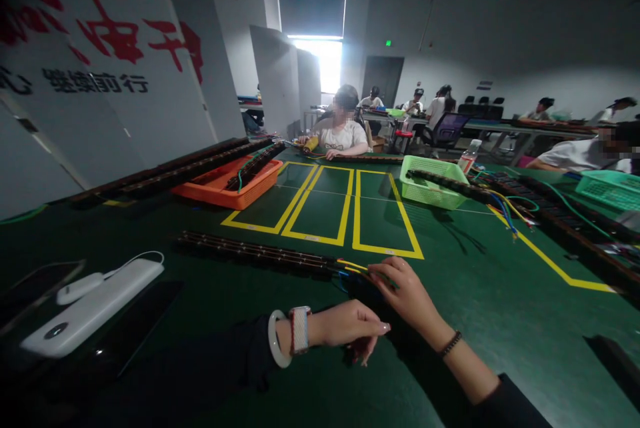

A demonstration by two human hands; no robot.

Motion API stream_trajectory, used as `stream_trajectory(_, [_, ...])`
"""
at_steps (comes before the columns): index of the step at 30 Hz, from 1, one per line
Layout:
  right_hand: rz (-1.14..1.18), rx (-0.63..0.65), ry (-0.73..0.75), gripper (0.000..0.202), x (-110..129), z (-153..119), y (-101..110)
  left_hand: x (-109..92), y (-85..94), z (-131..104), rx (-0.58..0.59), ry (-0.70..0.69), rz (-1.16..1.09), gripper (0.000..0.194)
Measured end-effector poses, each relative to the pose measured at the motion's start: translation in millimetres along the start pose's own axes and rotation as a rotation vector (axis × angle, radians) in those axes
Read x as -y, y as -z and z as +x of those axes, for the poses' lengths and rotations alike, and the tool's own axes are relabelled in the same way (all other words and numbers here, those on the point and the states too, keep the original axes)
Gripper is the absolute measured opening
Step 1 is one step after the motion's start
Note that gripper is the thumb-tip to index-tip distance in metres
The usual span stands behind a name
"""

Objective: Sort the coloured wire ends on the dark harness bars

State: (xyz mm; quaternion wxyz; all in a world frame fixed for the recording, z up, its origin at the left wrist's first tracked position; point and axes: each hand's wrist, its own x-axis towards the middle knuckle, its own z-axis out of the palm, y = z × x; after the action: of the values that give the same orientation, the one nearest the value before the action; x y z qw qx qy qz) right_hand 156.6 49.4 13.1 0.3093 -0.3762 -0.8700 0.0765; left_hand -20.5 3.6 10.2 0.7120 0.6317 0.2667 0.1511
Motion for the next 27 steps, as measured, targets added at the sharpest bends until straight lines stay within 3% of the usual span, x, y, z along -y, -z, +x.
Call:
stream_trajectory(5, [-0.014, 0.128, -0.002, 0.038, 28, 39, -19, -2, -0.9, -4, -0.01, -0.033, 0.096, 0.05])
stream_trajectory(9, [-0.01, 0.254, 0.036, 0.053, 36, 61, -43, 0, -0.7, -8, 0.026, -0.061, 0.188, 0.05])
stream_trajectory(17, [0.016, 0.262, -0.054, 0.035, 39, 75, -66, 5, -0.4, -8, 0.041, -0.116, 0.232, 0.047])
stream_trajectory(22, [-0.053, 0.084, 0.019, 0.036, 41, 72, -51, 9, 0.3, -5, 0.031, -0.131, 0.251, 0.048])
stream_trajectory(27, [-0.215, -0.02, 0.053, 0.036, 21, 58, 2, 8, -1.1, -5, 0.024, -0.075, 0.212, 0.051])
